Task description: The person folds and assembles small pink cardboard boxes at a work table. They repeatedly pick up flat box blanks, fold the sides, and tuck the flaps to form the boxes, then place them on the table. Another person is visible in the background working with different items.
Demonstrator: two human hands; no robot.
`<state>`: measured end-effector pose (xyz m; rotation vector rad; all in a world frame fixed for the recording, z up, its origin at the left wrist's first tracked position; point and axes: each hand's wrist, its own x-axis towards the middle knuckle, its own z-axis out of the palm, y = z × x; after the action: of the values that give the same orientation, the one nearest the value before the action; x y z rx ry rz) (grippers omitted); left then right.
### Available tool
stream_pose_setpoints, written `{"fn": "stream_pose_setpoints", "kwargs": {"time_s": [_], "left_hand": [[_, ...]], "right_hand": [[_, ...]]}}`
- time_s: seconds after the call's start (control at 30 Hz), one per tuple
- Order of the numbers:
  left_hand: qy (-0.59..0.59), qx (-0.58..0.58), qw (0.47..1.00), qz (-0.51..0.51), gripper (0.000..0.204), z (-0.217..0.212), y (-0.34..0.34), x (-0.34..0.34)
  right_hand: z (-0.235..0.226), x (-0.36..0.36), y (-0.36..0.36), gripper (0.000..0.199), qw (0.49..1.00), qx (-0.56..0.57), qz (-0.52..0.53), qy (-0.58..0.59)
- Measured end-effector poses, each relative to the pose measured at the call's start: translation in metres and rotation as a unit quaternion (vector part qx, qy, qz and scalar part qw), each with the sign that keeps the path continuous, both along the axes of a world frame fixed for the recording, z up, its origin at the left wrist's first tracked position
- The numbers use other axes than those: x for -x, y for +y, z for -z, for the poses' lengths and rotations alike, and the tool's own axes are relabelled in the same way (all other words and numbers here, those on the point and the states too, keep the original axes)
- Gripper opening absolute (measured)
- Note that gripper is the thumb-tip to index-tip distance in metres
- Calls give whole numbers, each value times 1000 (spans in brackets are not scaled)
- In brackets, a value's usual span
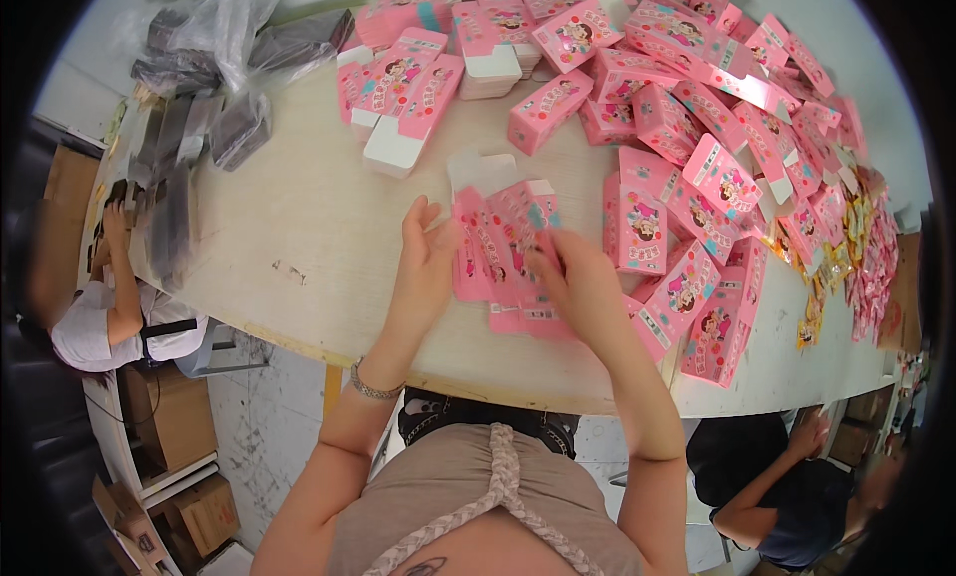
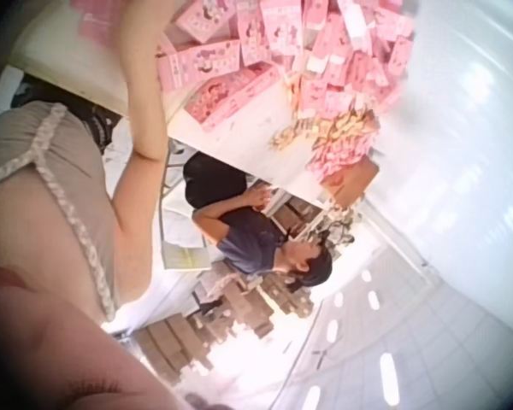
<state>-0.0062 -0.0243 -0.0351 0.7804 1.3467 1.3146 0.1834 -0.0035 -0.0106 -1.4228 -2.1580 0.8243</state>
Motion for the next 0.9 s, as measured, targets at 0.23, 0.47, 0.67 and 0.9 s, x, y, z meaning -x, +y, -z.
{"fn": "stream_pose_setpoints", "kwargs": {"time_s": [0.23,0.47,0.67,0.9], "left_hand": [[-119,10,982,147,57,-12,9,-3],[-173,-133,968,120,63,-42,-13,-30],[64,-100,961,250,67,-49,-21,-12],[190,-135,942,243,71,-54,-33,-9]], "right_hand": [[-50,5,-20,50,981,102,-74,148],[-13,29,-10,62,940,-86,107,312],[2,5,-8,41,928,-28,18,371],[-28,10,-5,8,830,146,49,535]]}}
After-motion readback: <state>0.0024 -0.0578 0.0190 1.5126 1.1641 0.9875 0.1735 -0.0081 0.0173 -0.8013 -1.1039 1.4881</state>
